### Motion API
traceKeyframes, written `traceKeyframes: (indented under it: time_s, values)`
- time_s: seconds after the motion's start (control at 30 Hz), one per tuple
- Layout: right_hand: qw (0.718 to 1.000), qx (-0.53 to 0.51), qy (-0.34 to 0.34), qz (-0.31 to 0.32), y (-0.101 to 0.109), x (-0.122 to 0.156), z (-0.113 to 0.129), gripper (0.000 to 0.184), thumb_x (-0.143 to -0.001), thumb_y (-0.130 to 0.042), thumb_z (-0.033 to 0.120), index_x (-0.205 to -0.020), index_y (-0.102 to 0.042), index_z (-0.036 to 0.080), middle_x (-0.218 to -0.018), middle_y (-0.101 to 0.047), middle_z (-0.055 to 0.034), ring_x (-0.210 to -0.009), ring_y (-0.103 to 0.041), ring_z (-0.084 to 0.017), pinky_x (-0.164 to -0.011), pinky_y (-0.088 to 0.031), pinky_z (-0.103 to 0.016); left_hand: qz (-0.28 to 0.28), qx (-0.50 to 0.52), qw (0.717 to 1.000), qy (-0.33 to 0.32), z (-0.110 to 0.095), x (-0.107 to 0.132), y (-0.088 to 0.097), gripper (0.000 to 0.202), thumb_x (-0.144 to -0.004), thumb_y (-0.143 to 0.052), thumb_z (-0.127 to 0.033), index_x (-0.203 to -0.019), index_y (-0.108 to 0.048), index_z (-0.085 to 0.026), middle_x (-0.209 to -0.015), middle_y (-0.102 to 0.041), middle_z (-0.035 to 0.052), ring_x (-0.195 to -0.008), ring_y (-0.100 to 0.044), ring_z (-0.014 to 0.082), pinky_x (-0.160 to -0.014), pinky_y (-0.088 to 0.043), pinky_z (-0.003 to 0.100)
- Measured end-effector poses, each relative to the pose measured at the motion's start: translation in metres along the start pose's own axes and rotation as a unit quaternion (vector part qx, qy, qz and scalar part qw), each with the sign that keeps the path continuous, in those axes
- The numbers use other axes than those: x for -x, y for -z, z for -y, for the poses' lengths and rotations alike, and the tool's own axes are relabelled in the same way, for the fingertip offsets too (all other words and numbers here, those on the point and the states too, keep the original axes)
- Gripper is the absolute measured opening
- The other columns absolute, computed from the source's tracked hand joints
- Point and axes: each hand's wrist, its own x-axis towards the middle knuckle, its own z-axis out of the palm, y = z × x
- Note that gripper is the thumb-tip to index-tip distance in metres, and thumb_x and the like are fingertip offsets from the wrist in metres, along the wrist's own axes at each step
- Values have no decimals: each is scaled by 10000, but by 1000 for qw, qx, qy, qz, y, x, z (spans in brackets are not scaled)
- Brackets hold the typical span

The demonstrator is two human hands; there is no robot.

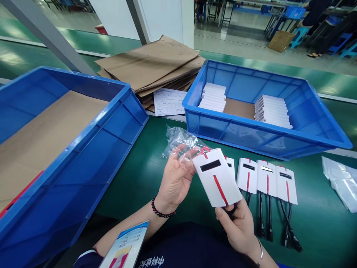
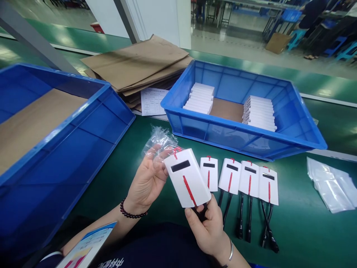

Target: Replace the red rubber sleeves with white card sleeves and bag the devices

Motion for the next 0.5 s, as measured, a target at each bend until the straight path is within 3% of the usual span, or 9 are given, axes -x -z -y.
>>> traceKeyframes:
  time_s: [0.13, 0.3, 0.5]
  values:
    - [999, -28, 25, 15, 0, 1, 2, 116, -945, -552, 217, -912, -442, 238, -731, -440, 51, -575, -480, -83, -527, -462, -194, -10, 44, 998, 39, 0, -2, -7, 657, -617, -878, -91, -1154, -525, -226, -1064, -712, 19, -950, -712, 140, -767, -604, 202]
    - [998, -26, 62, 12, -2, -2, 8, 88, -971, -497, 188, -893, -494, 227, -701, -526, 41, -559, -524, -75, -529, -478, -166, -5, 105, 994, 30, 2, -7, -11, 578, -607, -889, -103, -1083, -585, -226, -1070, -716, 0, -1027, -692, 120, -861, -575, 173]
    - [998, -14, 59, 3, -3, -4, 10, 58, -967, -513, 189, -940, -498, 238, -686, -521, 57, -549, -545, -64, -525, -489, -141, 2, 100, 993, 61, 8, -6, -13, 588, -592, -899, -119, -1087, -596, -215, -1107, -713, 15, -999, -696, 136, -841, -580, 204]
